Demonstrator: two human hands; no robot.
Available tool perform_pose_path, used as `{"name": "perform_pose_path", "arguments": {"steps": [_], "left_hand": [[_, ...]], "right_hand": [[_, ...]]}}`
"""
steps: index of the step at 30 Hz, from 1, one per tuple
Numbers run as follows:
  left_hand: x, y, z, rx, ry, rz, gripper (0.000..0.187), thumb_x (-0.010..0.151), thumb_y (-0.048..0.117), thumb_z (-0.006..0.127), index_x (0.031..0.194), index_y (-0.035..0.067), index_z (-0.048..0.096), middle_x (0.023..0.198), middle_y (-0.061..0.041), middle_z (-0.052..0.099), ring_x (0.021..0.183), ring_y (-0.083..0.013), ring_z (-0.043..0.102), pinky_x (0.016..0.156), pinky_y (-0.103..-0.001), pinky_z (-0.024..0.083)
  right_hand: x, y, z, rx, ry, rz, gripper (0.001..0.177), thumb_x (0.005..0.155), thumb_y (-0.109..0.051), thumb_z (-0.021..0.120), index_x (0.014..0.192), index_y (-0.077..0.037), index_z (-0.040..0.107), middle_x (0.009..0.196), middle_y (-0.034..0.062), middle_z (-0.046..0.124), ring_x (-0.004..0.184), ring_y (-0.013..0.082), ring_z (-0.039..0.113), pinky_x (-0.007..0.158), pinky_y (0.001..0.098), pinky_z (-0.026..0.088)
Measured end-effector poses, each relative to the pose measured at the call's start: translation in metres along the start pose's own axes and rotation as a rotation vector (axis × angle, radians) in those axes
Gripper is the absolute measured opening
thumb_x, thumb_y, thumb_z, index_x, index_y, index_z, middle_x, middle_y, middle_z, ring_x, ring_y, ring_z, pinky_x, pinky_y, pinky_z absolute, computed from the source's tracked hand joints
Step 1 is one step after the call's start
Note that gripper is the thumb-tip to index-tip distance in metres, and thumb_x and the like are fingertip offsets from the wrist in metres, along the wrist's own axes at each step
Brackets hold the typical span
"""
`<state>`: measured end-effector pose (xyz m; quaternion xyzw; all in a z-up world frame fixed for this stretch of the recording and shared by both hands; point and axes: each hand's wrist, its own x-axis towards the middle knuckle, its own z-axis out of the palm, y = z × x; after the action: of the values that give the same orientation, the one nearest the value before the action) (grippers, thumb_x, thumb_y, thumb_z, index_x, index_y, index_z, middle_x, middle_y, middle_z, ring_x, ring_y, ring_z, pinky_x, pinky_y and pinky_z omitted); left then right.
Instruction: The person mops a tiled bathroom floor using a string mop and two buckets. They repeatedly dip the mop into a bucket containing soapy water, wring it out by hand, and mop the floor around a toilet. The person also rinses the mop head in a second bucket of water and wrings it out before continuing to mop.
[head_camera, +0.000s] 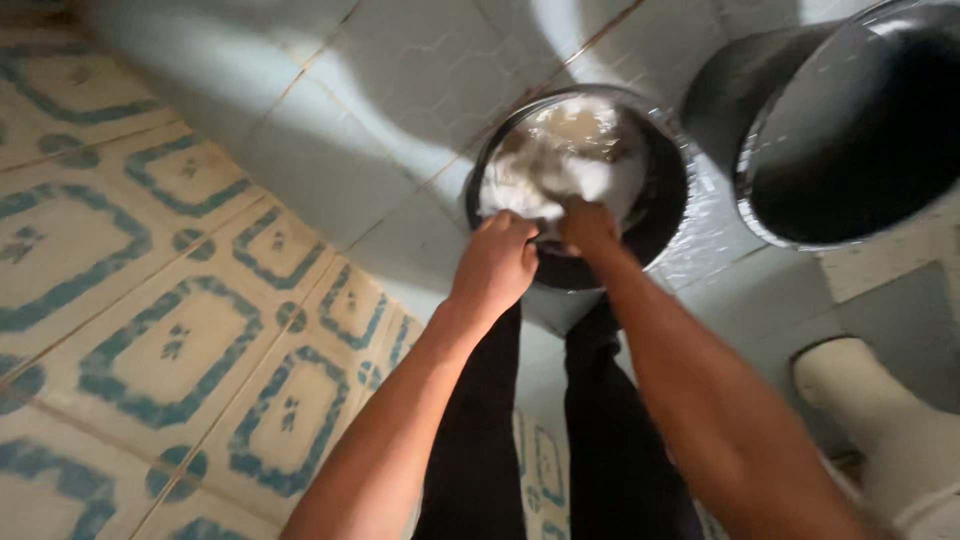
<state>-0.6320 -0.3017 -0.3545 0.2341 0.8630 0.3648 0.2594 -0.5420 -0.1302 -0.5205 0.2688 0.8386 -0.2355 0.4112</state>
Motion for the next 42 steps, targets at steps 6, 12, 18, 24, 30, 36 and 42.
{"name": "perform_pose_path", "arguments": {"steps": [6,12,18,24,30,36,42], "left_hand": [[0.01,-0.032,0.024,-0.435,-0.134,-0.58,0.038,0.095,0.031,0.06,0.118,0.002,0.07,0.108,-0.013,0.074,0.099,-0.0268,0.073,0.087,-0.036,0.056],[0.041,-0.047,0.073,-1.378,0.146,-1.176,0.054,0.102,0.054,0.054,0.131,0.008,0.057,0.114,-0.012,0.069,0.104,-0.028,0.068,0.097,-0.044,0.056],[0.057,-0.029,0.087,-2.038,-0.005,-0.77,0.047,0.098,0.04,0.07,0.123,0.0,0.066,0.108,-0.015,0.075,0.096,-0.0294,0.073,0.089,-0.047,0.06],[0.048,0.004,0.071,-1.847,-0.041,-0.929,0.037,0.087,0.014,0.078,0.116,-0.005,0.066,0.104,-0.019,0.075,0.088,-0.0295,0.076,0.079,-0.046,0.065],[0.045,0.036,0.059,-1.708,-0.017,-0.826,0.034,0.092,0.021,0.075,0.115,-0.002,0.066,0.1,-0.017,0.074,0.083,-0.0289,0.074,0.073,-0.045,0.063],[0.038,0.066,0.071,-0.873,0.046,-0.623,0.05,0.111,0.042,0.055,0.12,-0.006,0.066,0.104,-0.022,0.072,0.096,-0.0335,0.065,0.087,-0.054,0.048],[0.036,0.065,0.039,0.211,0.025,-0.441,0.047,0.097,0.046,0.047,0.107,0.008,0.074,0.12,-0.023,0.068,0.122,-0.0434,0.059,0.096,-0.064,0.037]], "right_hand": [[-0.08,0.0,-0.071,0.334,0.058,0.166,0.045,0.092,-0.054,0.063,0.107,-0.013,0.075,0.095,0.016,0.072,0.09,0.037,0.069,0.079,0.0471,0.053],[-0.181,0.03,-0.097,0.545,0.001,0.27,0.06,0.103,-0.057,0.051,0.082,-0.004,0.068,0.065,0.0094,0.059,0.06,0.0196,0.056,0.055,0.0429,0.045],[-0.22,0.068,-0.061,0.607,0.141,-0.032,0.063,0.108,-0.053,0.041,0.077,-0.002,0.06,0.06,0.0054,0.051,0.055,0.0158,0.05,0.051,0.0365,0.041],[-0.188,0.06,-0.066,0.682,-0.015,0.041,0.085,0.109,-0.066,0.023,0.074,0.001,0.063,0.059,0.0053,0.057,0.055,0.0162,0.056,0.055,0.0339,0.044],[-0.15,0.019,-0.117,1.128,-0.318,0.233,0.093,0.099,-0.08,0.019,0.121,-0.004,0.067,0.08,0.0158,0.068,0.064,0.0268,0.061,0.062,0.0415,0.051],[-0.111,-0.022,-0.147,1.68,-0.467,0.179,0.076,0.097,-0.073,0.045,0.137,-0.012,0.063,0.13,0.0113,0.067,0.118,0.0249,0.066,0.101,0.043,0.057],[-0.125,-0.032,-0.138,1.792,-0.54,0.216,0.052,0.093,-0.035,0.075,0.135,-0.007,0.06,0.126,0.0107,0.069,0.116,0.0252,0.068,0.101,0.0428,0.058]]}}
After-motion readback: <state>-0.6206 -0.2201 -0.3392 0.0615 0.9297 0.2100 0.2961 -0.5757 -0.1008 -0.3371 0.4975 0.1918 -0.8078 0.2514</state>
